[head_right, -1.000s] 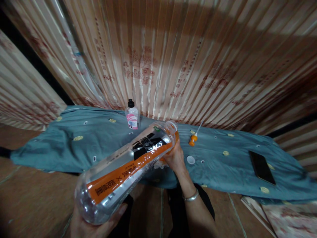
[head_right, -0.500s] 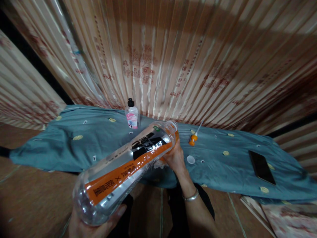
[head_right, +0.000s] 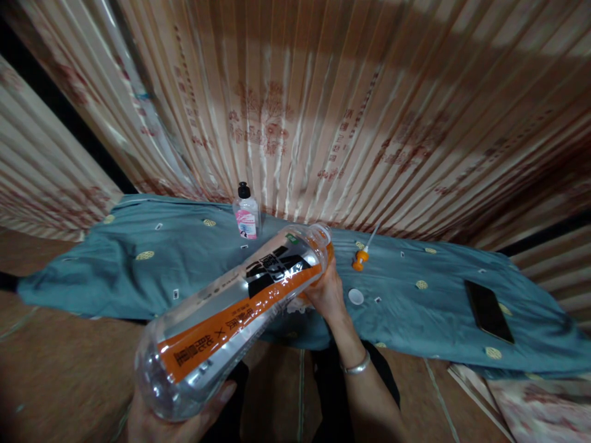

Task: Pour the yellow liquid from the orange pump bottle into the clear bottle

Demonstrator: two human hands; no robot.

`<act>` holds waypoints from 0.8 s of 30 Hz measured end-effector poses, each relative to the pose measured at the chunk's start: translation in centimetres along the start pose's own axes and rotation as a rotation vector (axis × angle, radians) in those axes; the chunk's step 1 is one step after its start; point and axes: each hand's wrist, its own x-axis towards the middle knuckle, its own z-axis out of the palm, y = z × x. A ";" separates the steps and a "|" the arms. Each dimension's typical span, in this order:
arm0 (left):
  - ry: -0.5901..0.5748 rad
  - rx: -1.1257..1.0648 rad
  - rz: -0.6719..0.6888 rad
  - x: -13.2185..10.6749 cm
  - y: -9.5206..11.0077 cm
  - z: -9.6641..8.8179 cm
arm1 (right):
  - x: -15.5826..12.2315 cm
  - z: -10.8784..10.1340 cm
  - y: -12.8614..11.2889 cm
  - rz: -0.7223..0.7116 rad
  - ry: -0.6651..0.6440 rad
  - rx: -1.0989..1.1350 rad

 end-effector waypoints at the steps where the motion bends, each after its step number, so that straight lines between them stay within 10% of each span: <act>1: 0.007 -0.016 -0.032 0.0 0.2 -0.1 | 0.0 0.0 0.0 0.004 0.000 0.000; 24: 0.031 0.007 -0.032 0.0 0.1 -0.2 | -0.1 -0.1 -0.2 0.009 -0.030 -0.018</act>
